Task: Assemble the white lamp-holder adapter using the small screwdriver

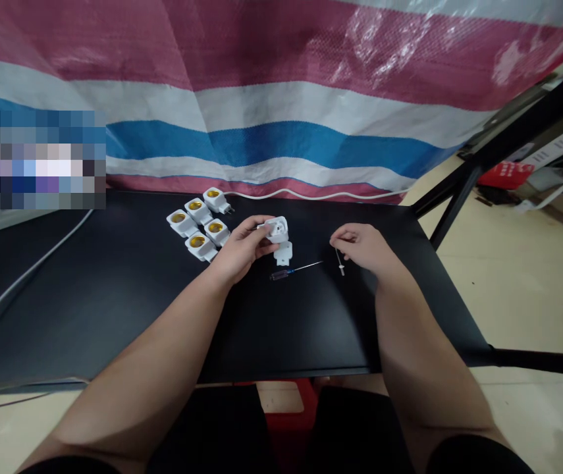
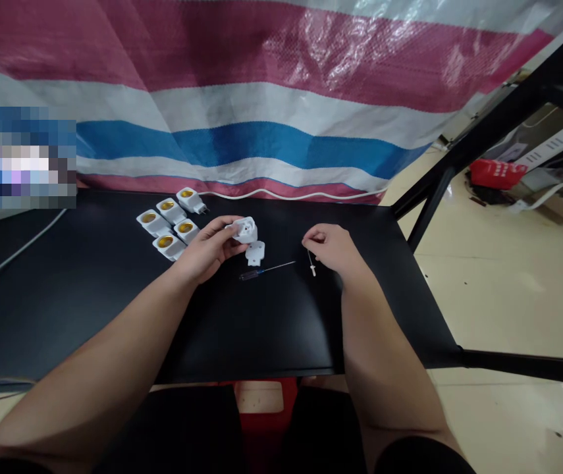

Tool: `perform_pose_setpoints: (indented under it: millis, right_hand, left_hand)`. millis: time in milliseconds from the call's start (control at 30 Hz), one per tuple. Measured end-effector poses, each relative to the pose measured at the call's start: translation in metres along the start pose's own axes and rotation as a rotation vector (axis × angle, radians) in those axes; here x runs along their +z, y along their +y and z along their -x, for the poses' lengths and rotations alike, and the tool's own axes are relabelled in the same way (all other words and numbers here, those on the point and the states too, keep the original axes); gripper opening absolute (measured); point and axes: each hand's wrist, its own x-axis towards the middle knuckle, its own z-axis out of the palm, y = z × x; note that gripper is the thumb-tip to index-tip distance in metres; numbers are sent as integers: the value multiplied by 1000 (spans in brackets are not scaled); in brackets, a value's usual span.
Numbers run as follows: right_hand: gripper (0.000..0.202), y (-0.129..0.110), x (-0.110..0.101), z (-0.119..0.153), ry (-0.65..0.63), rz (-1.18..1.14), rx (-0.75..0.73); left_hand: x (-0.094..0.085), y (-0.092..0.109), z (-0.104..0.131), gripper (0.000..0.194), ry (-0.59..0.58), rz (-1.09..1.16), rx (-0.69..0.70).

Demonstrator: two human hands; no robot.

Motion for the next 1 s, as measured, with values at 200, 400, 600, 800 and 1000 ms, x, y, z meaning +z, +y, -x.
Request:
perform_pose_setpoints:
  millis: [200,400,600,800,1000]
  right_hand:
    - [31,-20,21,5,-173,-688,-67]
    - [29,-19,40,5,-343,-760,-40]
    - [40,-20,42,7,-404,-727,-18]
    - [38,-22,51,8,-303,-640,-125]
    - [40,-18,57,5,-209,-602,-153]
  left_hand:
    - [1,-4,3,40,-94,-128,53]
    - [-1,-5,2,40,-88,-164,76]
    - [0,-5,4,47,-105,-91,18]
    - [3,-2,7,49,-95,-63,-9]
    - [5,0,8,49,-100,-50,-30]
